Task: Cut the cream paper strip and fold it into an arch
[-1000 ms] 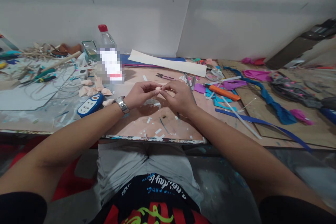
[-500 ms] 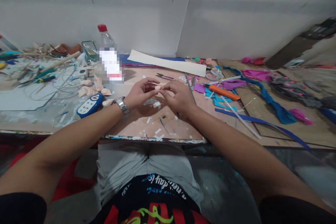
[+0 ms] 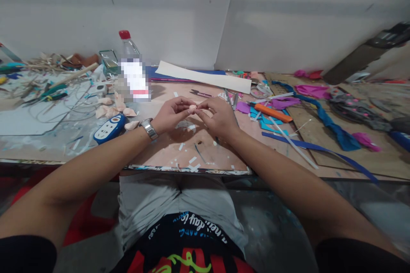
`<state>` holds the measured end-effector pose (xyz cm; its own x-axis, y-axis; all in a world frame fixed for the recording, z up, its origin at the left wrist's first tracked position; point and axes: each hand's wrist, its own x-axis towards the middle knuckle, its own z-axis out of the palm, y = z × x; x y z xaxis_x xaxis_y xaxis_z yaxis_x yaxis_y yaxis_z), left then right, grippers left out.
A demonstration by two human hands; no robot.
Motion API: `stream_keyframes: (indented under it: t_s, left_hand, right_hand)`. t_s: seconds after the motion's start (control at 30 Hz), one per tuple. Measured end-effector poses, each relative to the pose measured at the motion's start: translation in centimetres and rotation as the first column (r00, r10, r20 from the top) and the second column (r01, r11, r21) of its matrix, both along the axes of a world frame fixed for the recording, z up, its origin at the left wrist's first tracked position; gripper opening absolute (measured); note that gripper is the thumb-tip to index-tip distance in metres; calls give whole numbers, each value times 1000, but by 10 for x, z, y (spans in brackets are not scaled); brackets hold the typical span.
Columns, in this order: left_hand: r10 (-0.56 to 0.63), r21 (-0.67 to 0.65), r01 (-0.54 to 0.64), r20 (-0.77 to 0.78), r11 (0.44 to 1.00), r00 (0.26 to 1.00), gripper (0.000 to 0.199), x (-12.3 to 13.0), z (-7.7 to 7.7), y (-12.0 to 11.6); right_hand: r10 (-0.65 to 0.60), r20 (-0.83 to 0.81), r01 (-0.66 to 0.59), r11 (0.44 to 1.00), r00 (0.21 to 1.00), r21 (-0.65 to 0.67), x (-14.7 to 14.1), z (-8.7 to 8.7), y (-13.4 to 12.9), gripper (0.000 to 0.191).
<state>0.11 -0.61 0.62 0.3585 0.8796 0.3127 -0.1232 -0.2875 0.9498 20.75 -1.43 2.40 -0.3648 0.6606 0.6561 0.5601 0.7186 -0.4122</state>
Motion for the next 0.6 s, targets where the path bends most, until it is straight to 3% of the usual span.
stream_keyframes:
  t_s: [0.2,0.6]
  left_hand:
    - [116,86,-107,-108,990,987,46,-1,2,0]
    - [93,-84,-94,-19,992,995,39,1,1,1]
  right_hand:
    - [3,6,-3,1000,1000,-7,1,-1,0,17]
    - [36,53,-37,999,998,12,1,-3,3,13]
